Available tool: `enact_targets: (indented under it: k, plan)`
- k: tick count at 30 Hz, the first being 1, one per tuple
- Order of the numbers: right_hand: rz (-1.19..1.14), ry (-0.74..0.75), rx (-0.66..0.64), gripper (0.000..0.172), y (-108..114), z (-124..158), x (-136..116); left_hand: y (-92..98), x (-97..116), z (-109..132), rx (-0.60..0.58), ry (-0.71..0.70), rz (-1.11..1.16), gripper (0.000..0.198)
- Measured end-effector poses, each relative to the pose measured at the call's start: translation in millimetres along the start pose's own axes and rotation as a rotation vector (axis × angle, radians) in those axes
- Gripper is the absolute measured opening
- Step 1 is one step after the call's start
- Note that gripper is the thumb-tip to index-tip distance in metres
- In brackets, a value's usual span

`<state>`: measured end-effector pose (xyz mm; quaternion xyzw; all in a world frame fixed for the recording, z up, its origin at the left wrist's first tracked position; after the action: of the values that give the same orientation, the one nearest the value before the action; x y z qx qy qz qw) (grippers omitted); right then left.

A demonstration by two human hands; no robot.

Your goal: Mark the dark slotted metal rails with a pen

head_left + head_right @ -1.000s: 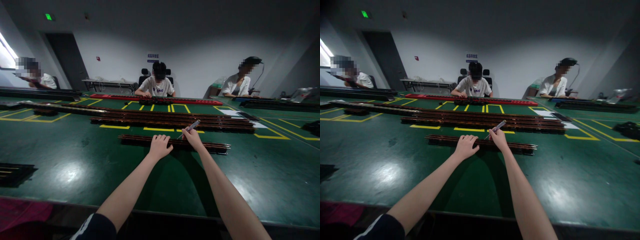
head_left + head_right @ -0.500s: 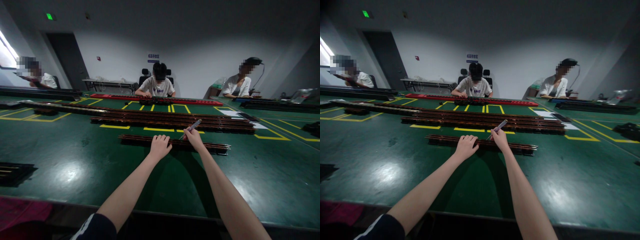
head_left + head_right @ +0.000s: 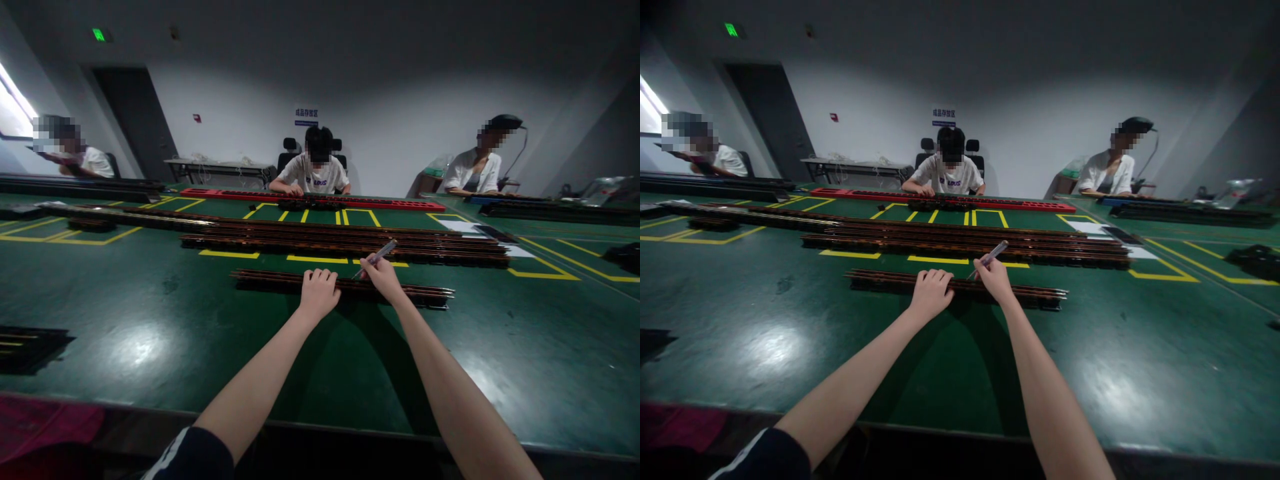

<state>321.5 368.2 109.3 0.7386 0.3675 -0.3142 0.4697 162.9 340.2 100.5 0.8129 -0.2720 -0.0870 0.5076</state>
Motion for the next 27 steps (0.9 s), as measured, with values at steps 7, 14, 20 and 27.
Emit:
enact_targets:
  k: [7,14,20,27]
  plan:
    - [-0.004,0.053,-0.067,0.034,-8,3,-12,-2.4,1,-1,0.009,-0.011,0.016,0.036]
    - [-0.006,0.056,-0.074,0.042,-9,4,-13,-2.7,3,0,-0.02,-0.012,0.01,0.042]
    - [-0.014,0.031,-0.068,0.042,-8,6,-17,-2.8,1,0,-0.011,-0.009,0.002,0.043]
    - [0.023,0.002,-0.041,0.033,-5,5,-12,-4.2,-2,0,-0.016,0.005,0.005,0.044]
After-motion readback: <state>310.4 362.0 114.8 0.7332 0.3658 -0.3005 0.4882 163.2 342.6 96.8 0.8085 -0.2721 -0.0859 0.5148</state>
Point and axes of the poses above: each hand's wrist, its own z-axis away from the middle knuckle, its own y-axis out of the back of the hand, x = y × z, the point moved 8 cm from there along -z, towards the middle knuckle, and after that the axes turned 4 degrees about z, right-handed, at the moved point
